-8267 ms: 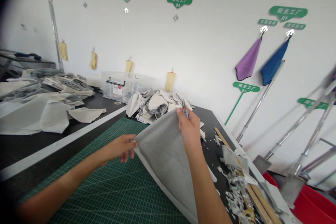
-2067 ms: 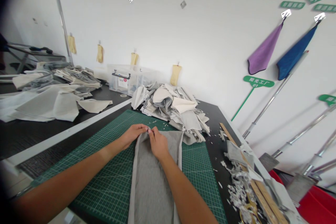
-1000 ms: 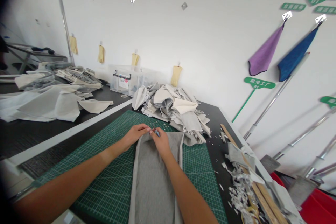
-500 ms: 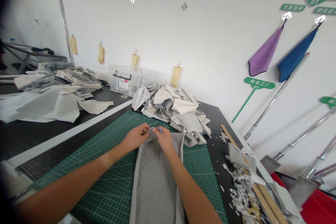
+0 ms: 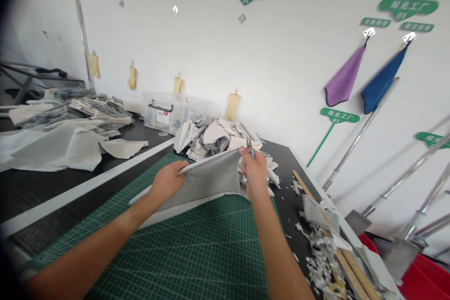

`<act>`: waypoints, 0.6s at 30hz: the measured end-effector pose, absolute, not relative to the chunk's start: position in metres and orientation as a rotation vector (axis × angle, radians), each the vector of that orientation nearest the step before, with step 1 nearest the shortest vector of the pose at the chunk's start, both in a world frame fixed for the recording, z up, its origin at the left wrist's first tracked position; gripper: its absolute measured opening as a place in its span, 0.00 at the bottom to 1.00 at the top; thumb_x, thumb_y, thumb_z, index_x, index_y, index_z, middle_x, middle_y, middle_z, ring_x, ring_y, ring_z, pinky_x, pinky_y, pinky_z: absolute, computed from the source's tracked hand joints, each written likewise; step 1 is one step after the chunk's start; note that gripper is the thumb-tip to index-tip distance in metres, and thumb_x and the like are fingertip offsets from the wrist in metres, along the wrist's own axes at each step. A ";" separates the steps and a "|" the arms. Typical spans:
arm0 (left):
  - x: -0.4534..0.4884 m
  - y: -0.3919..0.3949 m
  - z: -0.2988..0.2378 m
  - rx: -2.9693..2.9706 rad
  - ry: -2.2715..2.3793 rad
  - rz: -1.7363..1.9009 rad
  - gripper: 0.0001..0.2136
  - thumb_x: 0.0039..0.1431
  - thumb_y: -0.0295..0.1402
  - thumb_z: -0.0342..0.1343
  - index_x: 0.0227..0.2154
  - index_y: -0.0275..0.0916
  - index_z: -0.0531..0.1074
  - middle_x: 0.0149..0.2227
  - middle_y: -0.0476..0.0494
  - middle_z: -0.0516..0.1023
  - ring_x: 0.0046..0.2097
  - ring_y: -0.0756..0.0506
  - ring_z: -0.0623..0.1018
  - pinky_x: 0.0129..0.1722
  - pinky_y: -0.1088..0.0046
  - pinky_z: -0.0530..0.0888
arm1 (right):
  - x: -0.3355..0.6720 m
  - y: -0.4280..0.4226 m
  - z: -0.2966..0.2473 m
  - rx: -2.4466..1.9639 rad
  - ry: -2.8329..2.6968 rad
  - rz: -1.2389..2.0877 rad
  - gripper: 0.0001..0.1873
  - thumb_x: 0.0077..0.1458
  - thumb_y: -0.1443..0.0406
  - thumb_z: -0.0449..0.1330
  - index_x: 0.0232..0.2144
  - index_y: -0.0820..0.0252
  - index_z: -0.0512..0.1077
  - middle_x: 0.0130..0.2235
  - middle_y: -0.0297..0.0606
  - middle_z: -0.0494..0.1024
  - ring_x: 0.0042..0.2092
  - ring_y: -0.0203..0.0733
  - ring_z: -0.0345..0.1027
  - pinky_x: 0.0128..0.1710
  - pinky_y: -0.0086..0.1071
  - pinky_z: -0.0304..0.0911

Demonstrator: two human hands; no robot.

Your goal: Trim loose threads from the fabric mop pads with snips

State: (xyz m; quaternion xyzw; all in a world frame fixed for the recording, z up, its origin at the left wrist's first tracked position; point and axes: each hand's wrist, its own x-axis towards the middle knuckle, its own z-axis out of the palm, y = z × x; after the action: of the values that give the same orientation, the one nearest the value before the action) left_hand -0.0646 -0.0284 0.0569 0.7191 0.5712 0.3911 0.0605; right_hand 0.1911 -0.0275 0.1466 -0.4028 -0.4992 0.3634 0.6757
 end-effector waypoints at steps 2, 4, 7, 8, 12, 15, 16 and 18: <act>-0.074 -0.028 0.068 2.215 1.734 1.227 0.14 0.50 0.21 0.47 0.34 0.41 0.75 0.37 0.43 0.77 0.44 0.40 0.75 0.43 0.69 0.65 | 0.204 -0.040 0.167 -0.851 -1.083 0.774 0.19 0.45 0.57 0.71 0.30 0.60 0.67 0.17 0.18 0.48 0.17 0.25 0.37 0.15 0.24 0.32; -0.083 -0.027 0.077 2.194 1.658 1.285 0.14 0.52 0.22 0.47 0.36 0.41 0.75 0.39 0.43 0.78 0.45 0.40 0.75 0.46 0.68 0.67 | 0.218 -0.055 0.186 -0.826 -1.074 0.723 0.18 0.45 0.58 0.72 0.30 0.60 0.67 0.18 0.18 0.47 0.18 0.25 0.36 0.15 0.24 0.32; -0.092 -0.023 0.086 2.045 1.418 1.365 0.14 0.54 0.26 0.50 0.42 0.41 0.74 0.42 0.44 0.79 0.46 0.41 0.76 0.47 0.69 0.69 | 0.236 -0.081 0.209 -0.834 -1.110 0.654 0.16 0.47 0.59 0.71 0.30 0.59 0.69 0.20 0.20 0.47 0.18 0.25 0.36 0.16 0.26 0.31; -0.095 -0.022 0.089 1.979 1.341 1.365 0.14 0.54 0.28 0.52 0.44 0.40 0.73 0.42 0.44 0.79 0.46 0.41 0.77 0.47 0.69 0.70 | 0.241 -0.090 0.215 -0.861 -1.132 0.639 0.15 0.48 0.60 0.71 0.30 0.59 0.69 0.20 0.21 0.47 0.19 0.26 0.37 0.17 0.27 0.30; -0.110 -0.028 0.101 1.759 1.158 1.169 0.21 0.52 0.38 0.61 0.50 0.40 0.69 0.39 0.44 0.80 0.41 0.41 0.78 0.39 0.71 0.73 | 0.267 -0.121 0.230 -1.037 -1.276 0.591 0.15 0.51 0.58 0.71 0.26 0.59 0.70 0.22 0.25 0.49 0.20 0.27 0.40 0.18 0.30 0.30; -0.125 -0.038 0.111 1.690 1.046 0.909 0.20 0.51 0.45 0.62 0.44 0.40 0.73 0.39 0.44 0.80 0.40 0.42 0.78 0.36 0.73 0.72 | 0.295 -0.138 0.231 -1.219 -1.384 0.588 0.18 0.51 0.54 0.70 0.22 0.57 0.69 0.20 0.25 0.50 0.19 0.27 0.40 0.17 0.29 0.33; -0.129 -0.041 0.113 1.682 1.024 0.832 0.19 0.51 0.47 0.63 0.40 0.40 0.74 0.39 0.44 0.80 0.40 0.42 0.78 0.36 0.73 0.72 | 0.306 -0.142 0.229 -1.296 -1.423 0.612 0.19 0.51 0.53 0.70 0.22 0.57 0.70 0.20 0.25 0.50 0.19 0.27 0.41 0.17 0.28 0.35; -0.135 -0.044 0.114 1.671 1.018 0.714 0.17 0.48 0.48 0.65 0.34 0.40 0.76 0.36 0.44 0.79 0.39 0.41 0.77 0.35 0.74 0.71 | 0.326 -0.145 0.221 -1.455 -1.513 0.711 0.18 0.50 0.51 0.70 0.24 0.57 0.72 0.19 0.26 0.53 0.19 0.28 0.44 0.16 0.27 0.38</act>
State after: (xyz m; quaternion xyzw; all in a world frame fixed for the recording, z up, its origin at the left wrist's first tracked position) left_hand -0.1354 -0.0442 0.1143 0.6924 0.4220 0.2957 0.5050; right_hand 0.3264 -0.1451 0.2211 -0.5876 -0.6110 0.2869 0.4463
